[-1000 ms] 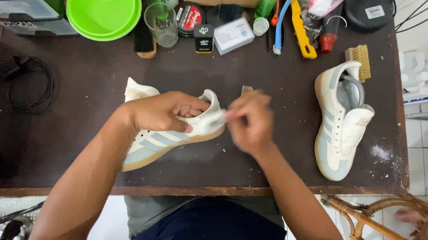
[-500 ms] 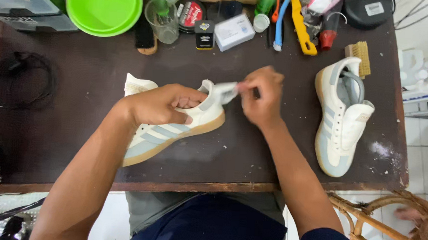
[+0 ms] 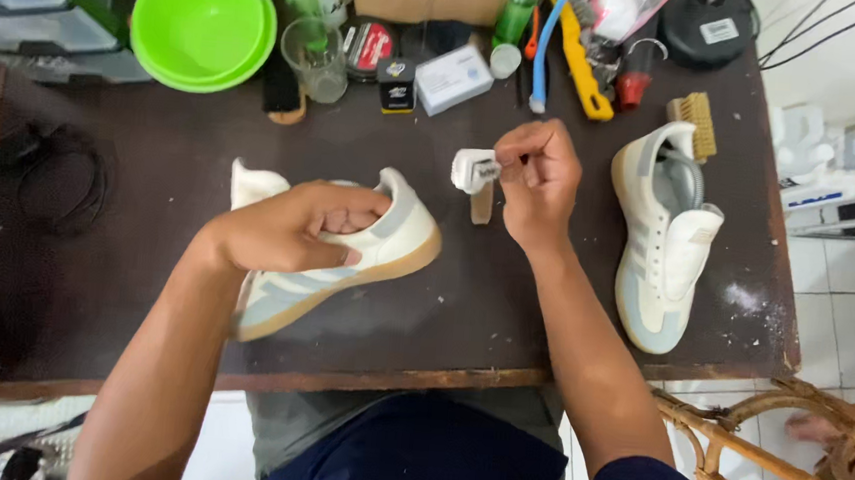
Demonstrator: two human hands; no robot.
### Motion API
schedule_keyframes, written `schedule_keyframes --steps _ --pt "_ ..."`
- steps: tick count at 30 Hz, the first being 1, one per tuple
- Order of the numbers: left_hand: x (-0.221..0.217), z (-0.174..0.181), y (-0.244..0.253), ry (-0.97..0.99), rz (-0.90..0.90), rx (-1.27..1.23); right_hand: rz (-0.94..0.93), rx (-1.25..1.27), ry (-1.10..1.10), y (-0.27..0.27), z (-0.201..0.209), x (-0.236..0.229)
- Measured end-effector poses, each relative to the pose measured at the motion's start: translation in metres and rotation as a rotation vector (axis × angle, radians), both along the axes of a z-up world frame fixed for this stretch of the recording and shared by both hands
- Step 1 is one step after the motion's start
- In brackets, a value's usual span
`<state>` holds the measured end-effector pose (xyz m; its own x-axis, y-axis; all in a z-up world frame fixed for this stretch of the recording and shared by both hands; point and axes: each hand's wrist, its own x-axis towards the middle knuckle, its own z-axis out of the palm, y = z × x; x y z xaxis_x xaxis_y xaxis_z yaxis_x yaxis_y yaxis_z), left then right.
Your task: The person scrubs the upper and sole of a white sneaker with a brush. They then apply a cleaning solution from a bottle onto a cloth and wipe the shoe's surface.
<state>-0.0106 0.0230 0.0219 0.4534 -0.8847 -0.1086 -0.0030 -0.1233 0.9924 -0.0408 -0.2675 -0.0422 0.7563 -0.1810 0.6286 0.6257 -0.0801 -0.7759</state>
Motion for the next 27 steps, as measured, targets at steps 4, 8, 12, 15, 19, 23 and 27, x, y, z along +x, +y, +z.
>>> schedule_keyframes --steps 4,8,12,15,19,23,27 --pt "-0.012 0.022 -0.015 -0.004 -0.010 -0.129 0.079 -0.116 -0.089 0.017 0.072 -0.018" --pt "-0.020 0.042 -0.029 0.160 0.329 -0.128 0.068 -0.296 -0.154 0.012 0.125 -0.024" --pt "-0.040 0.083 -0.050 0.293 0.396 -0.168 0.044 -0.427 -0.218 0.012 0.170 -0.029" --pt "-0.057 0.114 -0.067 0.309 0.424 -0.171 0.070 -0.573 -0.225 0.027 0.193 -0.036" --pt "-0.074 0.131 -0.070 0.093 0.436 -0.255 -0.087 -0.630 -0.326 -0.016 0.149 0.019" --pt "-0.070 0.093 -0.069 -0.012 0.559 -0.347 -0.243 -0.556 -0.361 0.004 0.169 -0.004" --pt "-0.067 0.029 -0.064 -0.235 0.680 -0.401 -0.135 -0.441 -0.314 0.053 0.151 -0.023"
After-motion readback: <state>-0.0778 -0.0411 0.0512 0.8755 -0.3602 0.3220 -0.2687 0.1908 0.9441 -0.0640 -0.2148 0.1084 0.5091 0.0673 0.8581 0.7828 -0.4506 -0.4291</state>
